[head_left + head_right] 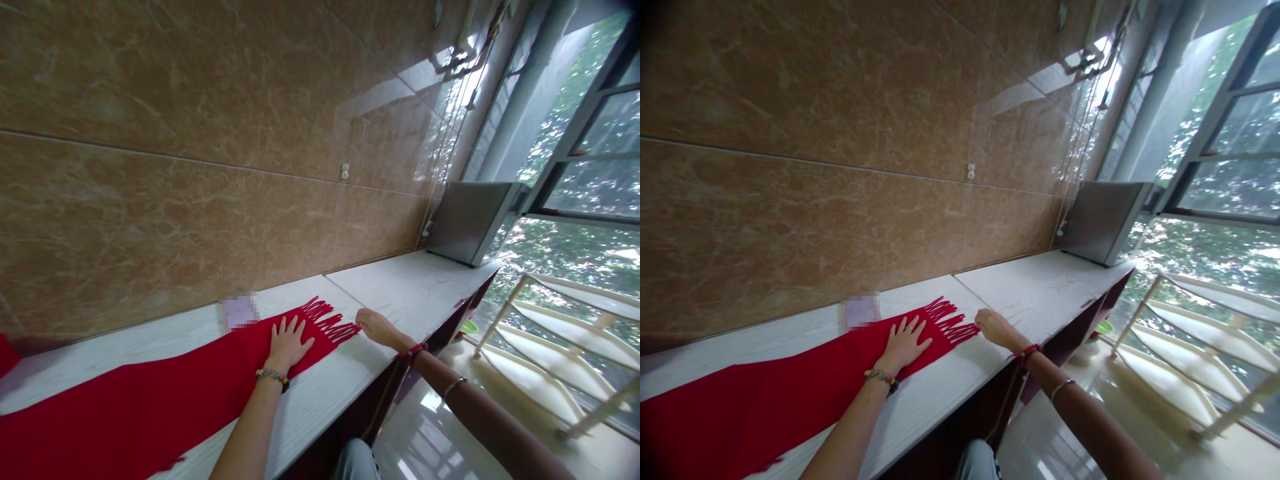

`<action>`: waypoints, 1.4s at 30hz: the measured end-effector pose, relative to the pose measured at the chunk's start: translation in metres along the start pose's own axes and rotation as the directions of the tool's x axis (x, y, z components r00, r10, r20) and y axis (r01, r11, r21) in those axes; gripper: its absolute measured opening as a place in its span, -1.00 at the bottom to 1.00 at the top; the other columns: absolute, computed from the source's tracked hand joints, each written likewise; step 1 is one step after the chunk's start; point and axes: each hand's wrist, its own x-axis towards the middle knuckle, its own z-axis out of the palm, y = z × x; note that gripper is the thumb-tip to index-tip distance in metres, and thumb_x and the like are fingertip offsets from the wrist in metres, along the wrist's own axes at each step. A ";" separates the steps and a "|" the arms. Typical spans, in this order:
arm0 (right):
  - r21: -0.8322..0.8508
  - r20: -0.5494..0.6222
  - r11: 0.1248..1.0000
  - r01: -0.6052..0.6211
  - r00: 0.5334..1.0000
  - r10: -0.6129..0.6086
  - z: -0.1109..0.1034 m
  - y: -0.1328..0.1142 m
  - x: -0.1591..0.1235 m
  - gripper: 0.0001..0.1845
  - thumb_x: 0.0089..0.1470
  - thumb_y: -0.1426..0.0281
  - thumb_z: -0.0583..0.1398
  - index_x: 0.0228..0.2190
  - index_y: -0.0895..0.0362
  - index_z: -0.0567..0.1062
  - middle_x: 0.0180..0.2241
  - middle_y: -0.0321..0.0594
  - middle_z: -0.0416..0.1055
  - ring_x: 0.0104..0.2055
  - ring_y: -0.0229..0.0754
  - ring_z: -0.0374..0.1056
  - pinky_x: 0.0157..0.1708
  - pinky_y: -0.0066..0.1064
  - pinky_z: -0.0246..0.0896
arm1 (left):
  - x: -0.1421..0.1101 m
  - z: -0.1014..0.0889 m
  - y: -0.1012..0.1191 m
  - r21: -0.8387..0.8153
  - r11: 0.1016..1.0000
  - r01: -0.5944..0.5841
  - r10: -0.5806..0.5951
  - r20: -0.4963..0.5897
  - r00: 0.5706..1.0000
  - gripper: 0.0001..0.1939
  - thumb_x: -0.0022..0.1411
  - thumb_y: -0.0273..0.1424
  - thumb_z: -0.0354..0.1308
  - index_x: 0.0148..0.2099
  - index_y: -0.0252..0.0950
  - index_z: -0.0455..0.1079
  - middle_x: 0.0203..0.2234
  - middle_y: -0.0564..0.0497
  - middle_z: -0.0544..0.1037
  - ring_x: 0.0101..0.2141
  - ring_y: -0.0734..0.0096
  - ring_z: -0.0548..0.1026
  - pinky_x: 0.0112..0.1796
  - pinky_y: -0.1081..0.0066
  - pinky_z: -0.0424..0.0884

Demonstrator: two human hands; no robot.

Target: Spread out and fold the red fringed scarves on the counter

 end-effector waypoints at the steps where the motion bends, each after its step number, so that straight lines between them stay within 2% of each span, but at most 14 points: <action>1: 0.030 -0.007 0.999 0.035 0.999 -0.035 0.001 -0.011 0.002 -0.76 0.01 0.62 -0.04 -0.41 0.18 0.39 -0.38 -0.18 0.34 -0.25 -0.23 0.23 -0.21 -0.38 0.17 | -0.001 0.000 0.000 0.002 1.000 -0.001 0.001 -0.002 1.000 -0.33 0.13 0.04 -0.32 0.21 -0.15 -0.03 0.20 0.02 -0.03 0.17 0.04 -0.13 0.08 0.01 -0.14; 5: 0.143 0.009 0.967 0.209 0.977 -0.213 0.010 -0.038 0.008 -0.73 -0.06 0.63 -0.03 -0.38 0.13 0.38 -0.34 -0.21 0.34 -0.23 -0.23 0.21 -0.21 -0.40 0.13 | -0.004 -0.002 0.001 0.015 1.000 -0.006 0.006 0.004 1.000 -0.35 0.14 0.02 -0.33 0.21 -0.15 -0.04 0.20 0.01 -0.04 0.17 0.06 -0.12 0.08 0.03 -0.13; 11: 0.000 -0.011 1.000 0.021 1.000 -0.021 0.013 0.009 -0.005 -0.77 -0.03 0.58 -0.04 -0.53 0.18 0.38 -0.48 -0.17 0.32 -0.36 -0.20 0.22 -0.29 -0.35 0.15 | -0.007 -0.006 0.002 0.008 1.000 0.002 -0.002 0.021 1.000 -0.35 0.15 0.00 -0.32 0.21 -0.17 -0.04 0.20 0.00 -0.03 0.17 0.04 -0.13 0.08 0.01 -0.15; 13: -0.006 -0.035 1.000 -0.009 0.999 0.008 0.009 0.015 -0.004 -0.75 -0.02 0.58 -0.04 -0.53 0.19 0.39 -0.48 -0.16 0.33 -0.37 -0.20 0.23 -0.30 -0.35 0.16 | -0.006 -0.005 0.002 0.008 1.000 0.005 -0.005 0.020 1.000 -0.36 0.15 0.00 -0.32 0.21 -0.17 -0.03 0.20 -0.01 -0.04 0.17 0.04 -0.13 0.07 0.00 -0.15; 16: 0.068 -0.117 0.998 0.009 0.993 -0.001 0.007 -0.004 0.012 -0.72 -0.01 0.58 -0.05 -0.38 0.18 0.43 -0.36 -0.14 0.37 -0.26 -0.21 0.25 -0.21 -0.35 0.16 | -0.005 -0.003 0.003 0.005 1.000 0.013 -0.013 0.004 1.000 -0.36 0.15 0.00 -0.32 0.21 -0.17 -0.03 0.20 -0.02 -0.04 0.17 0.02 -0.13 0.07 -0.02 -0.15; 18: 0.144 -0.154 0.986 0.086 0.986 -0.064 0.012 -0.026 0.029 -0.69 0.03 0.53 -0.04 -0.23 0.14 0.41 -0.20 -0.14 0.36 -0.12 -0.20 0.23 -0.08 -0.30 0.11 | -0.005 -0.002 0.004 0.005 0.999 0.041 -0.041 -0.011 0.999 -0.34 0.13 0.02 -0.31 0.21 -0.16 -0.04 0.21 -0.03 -0.06 0.17 -0.01 -0.14 0.06 -0.05 -0.16; 22: 0.173 -0.032 0.983 0.060 0.998 -0.055 0.031 -0.052 0.049 -0.60 0.12 0.38 -0.07 -0.01 0.09 0.28 0.05 -0.10 0.19 0.08 -0.13 0.08 0.06 -0.11 -0.07 | -0.009 -0.003 0.004 -0.001 0.996 0.088 -0.088 -0.007 0.996 -0.32 0.14 0.03 -0.35 0.22 -0.18 -0.06 0.21 -0.04 -0.09 0.17 -0.02 -0.16 0.06 -0.08 -0.17; 25: 0.134 0.116 0.989 -0.059 0.992 0.044 0.038 -0.042 0.044 -0.55 0.17 0.32 -0.13 0.09 0.08 0.13 0.15 -0.09 0.01 0.17 -0.08 -0.08 0.07 0.00 -0.16 | -0.011 -0.006 0.004 -0.019 0.996 0.084 -0.084 0.006 0.996 -0.38 0.18 -0.05 -0.37 0.22 -0.18 -0.05 0.21 -0.01 -0.07 0.17 0.03 -0.16 0.07 -0.05 -0.16; 28: 0.084 0.206 0.979 -0.184 0.965 0.164 0.032 -0.024 0.038 -0.51 0.17 0.32 -0.15 0.13 0.10 0.04 0.18 -0.06 -0.08 0.20 -0.01 -0.16 0.04 0.09 -0.18 | -0.011 -0.007 0.005 -0.033 0.995 0.090 -0.089 0.018 0.996 -0.39 0.18 -0.06 -0.35 0.22 -0.17 -0.05 0.21 0.01 -0.07 0.18 0.03 -0.17 0.07 -0.05 -0.17; 32: 0.066 0.136 0.973 -0.220 0.968 0.210 0.021 -0.028 0.055 -0.49 0.17 0.31 -0.13 0.14 0.18 0.01 0.18 0.01 -0.11 0.20 0.04 -0.21 0.05 0.09 -0.19 | -0.011 -0.005 0.004 -0.027 0.996 0.089 -0.090 0.000 0.996 -0.42 0.20 -0.11 -0.37 0.21 -0.18 -0.04 0.21 0.02 -0.07 0.17 0.03 -0.15 0.07 -0.07 -0.15; 36: 0.098 0.056 0.994 -0.039 0.998 0.034 0.031 -0.060 0.090 -0.49 0.17 0.28 -0.13 0.14 0.14 0.02 0.18 -0.05 -0.10 0.21 -0.03 -0.20 0.08 0.00 -0.18 | -0.011 -0.003 -0.002 0.017 0.984 0.175 -0.172 -0.124 0.977 -0.45 0.22 -0.18 -0.37 0.21 -0.25 -0.01 0.20 -0.02 -0.02 0.17 0.04 -0.10 0.06 -0.08 -0.15; 38: 0.103 0.061 0.994 0.034 0.997 -0.040 0.042 -0.068 0.100 -0.51 0.17 0.28 -0.13 0.13 0.11 0.05 0.17 -0.05 -0.05 0.20 -0.05 -0.16 0.07 -0.01 -0.16 | -0.013 -0.004 -0.007 0.026 0.976 0.215 -0.211 -0.122 0.970 -0.43 0.21 -0.17 -0.36 0.20 -0.29 0.00 0.19 -0.05 0.01 0.16 0.04 -0.09 0.07 -0.06 -0.17; 40: 0.095 0.094 0.995 0.013 0.995 -0.022 0.054 -0.065 0.102 -0.52 0.18 0.28 -0.14 0.12 0.09 0.06 0.16 -0.07 -0.03 0.19 -0.07 -0.13 0.07 -0.02 -0.16 | -0.014 -0.005 -0.009 0.021 0.976 0.218 -0.216 -0.082 0.973 -0.40 0.20 -0.15 -0.36 0.20 -0.32 0.00 0.18 -0.06 0.02 0.16 0.07 -0.08 0.09 0.00 -0.16; 42: 0.074 0.118 0.994 -0.085 0.990 0.076 0.062 -0.050 0.098 -0.52 0.18 0.28 -0.15 0.12 0.09 0.05 0.17 -0.07 -0.05 0.19 -0.08 -0.15 0.07 0.00 -0.18 | -0.016 -0.005 -0.011 0.017 0.979 0.203 -0.201 -0.064 0.978 -0.40 0.20 -0.15 -0.36 0.21 -0.34 0.00 0.18 -0.07 0.02 0.17 0.12 -0.07 0.11 0.09 -0.13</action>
